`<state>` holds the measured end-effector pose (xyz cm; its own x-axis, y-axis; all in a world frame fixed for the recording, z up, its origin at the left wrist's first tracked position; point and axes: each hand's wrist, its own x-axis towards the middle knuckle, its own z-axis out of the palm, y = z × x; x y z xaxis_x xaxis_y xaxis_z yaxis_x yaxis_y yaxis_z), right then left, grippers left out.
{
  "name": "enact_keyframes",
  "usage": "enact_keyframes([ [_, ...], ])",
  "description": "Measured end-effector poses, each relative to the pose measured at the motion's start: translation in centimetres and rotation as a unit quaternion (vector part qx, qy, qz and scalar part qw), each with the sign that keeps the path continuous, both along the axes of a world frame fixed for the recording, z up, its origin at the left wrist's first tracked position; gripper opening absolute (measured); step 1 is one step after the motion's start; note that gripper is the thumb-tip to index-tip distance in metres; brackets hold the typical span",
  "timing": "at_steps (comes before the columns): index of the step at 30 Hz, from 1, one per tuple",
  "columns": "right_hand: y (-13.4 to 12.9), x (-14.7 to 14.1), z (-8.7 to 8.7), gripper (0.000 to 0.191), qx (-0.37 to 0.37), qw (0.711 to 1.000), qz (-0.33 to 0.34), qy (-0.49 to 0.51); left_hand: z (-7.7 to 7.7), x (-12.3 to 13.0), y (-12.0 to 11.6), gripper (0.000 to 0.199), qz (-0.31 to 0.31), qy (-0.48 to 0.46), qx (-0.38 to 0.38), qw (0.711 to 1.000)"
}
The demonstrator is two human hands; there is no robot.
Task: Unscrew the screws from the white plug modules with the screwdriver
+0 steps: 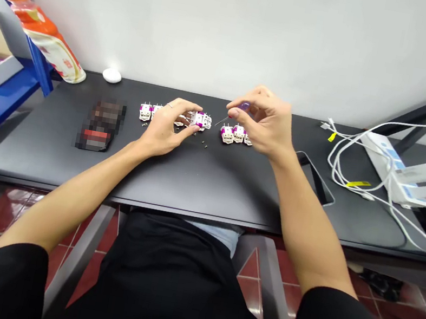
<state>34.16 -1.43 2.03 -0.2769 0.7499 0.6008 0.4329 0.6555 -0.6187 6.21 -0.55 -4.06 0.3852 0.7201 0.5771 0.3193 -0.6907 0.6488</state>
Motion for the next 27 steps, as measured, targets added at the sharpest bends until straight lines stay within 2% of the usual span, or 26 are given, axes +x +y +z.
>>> enact_keyframes([
  [2,-0.2,-0.1,0.2,0.049,-0.037,0.999,0.029,-0.003,0.1,0.3,-0.2,0.045,-0.040,-0.070,-0.083,0.993],
  [5,-0.4,-0.3,0.2,0.055,-0.093,0.992,0.074,-0.044,0.3,0.7,-0.3,0.056,-0.086,-0.102,-0.163,0.978],
  [11,-0.9,-0.7,0.3,0.056,-0.083,0.970,0.163,-0.160,0.8,0.5,-0.6,0.070,-0.150,-0.111,-0.238,0.953],
  [16,-0.4,-0.6,-0.5,0.061,-0.079,0.961,0.152,-0.215,0.3,0.6,-0.5,0.076,-0.176,-0.091,-0.283,0.938],
  [18,0.1,-0.4,-0.9,0.061,-0.072,0.960,0.126,-0.241,-0.2,0.6,-0.3,0.073,-0.149,-0.069,-0.260,0.951],
  [21,0.7,-0.2,-1.6,0.058,-0.073,0.950,0.045,-0.299,-0.8,0.5,0.0,0.053,-0.041,0.024,-0.140,0.989],
  [23,1.0,-0.3,-2.0,0.058,-0.095,0.934,-0.015,-0.344,-1.0,0.4,0.1,0.036,0.006,0.113,-0.067,0.991],
  [24,1.1,-0.4,-2.2,0.058,-0.110,0.924,-0.039,-0.363,-1.0,0.3,0.1,0.034,0.015,0.147,-0.047,0.988],
  [27,1.3,-0.8,-2.6,0.056,-0.133,0.910,-0.059,-0.389,-1.0,0.3,0.0,0.045,0.006,0.201,-0.031,0.979],
])
